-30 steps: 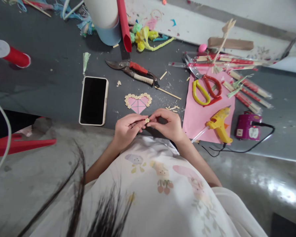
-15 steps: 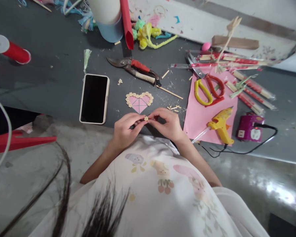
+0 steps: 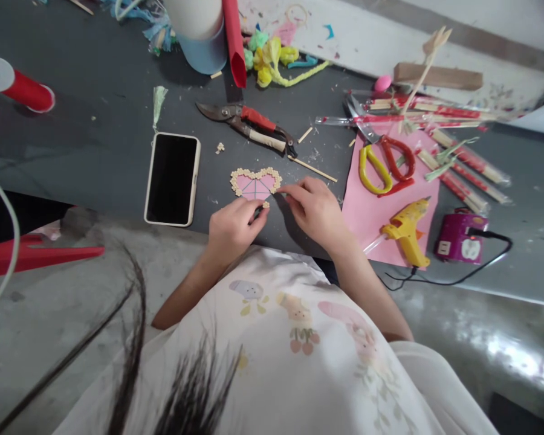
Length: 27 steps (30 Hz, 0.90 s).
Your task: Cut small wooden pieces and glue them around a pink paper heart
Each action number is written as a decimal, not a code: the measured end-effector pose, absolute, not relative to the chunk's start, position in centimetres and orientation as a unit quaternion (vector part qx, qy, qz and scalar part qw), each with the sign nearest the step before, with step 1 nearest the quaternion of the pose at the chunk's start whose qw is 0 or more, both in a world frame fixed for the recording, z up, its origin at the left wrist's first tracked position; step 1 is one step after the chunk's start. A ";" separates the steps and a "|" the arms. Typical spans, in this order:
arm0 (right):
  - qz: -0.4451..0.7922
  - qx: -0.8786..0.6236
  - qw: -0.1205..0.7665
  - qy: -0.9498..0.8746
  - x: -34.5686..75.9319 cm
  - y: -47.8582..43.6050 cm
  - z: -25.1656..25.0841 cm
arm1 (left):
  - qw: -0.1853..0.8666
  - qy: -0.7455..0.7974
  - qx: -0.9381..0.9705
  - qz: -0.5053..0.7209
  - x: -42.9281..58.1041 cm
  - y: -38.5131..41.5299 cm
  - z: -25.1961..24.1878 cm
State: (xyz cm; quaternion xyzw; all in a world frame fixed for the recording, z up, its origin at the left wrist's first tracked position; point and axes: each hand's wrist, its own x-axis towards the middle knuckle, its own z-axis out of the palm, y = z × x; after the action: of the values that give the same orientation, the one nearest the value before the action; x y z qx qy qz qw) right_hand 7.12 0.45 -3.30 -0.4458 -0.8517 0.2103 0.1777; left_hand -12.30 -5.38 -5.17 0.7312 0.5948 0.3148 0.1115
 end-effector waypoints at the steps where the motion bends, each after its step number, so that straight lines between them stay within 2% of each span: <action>1: 0.192 -0.450 0.169 -0.856 7.1 0.6 -3.3 | 0.099 0.598 0.737 0.300 -12.2 -5.0 -5.3; 8: 0.186 -0.449 0.156 -0.860 6.8 0.8 -3.6 | 0.074 0.638 0.736 0.213 -11.6 -3.6 -5.7; 27: 0.197 -0.447 0.148 -0.860 6.8 1.0 -3.9 | 0.078 0.647 0.730 0.204 -11.5 -3.4 -5.9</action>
State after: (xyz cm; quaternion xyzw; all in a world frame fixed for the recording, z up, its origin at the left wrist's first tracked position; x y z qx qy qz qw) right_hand 6.83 1.03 -3.92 -0.4466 -0.8603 0.1967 0.1477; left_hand -11.50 -3.36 -5.90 0.7305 0.6472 0.2035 0.0784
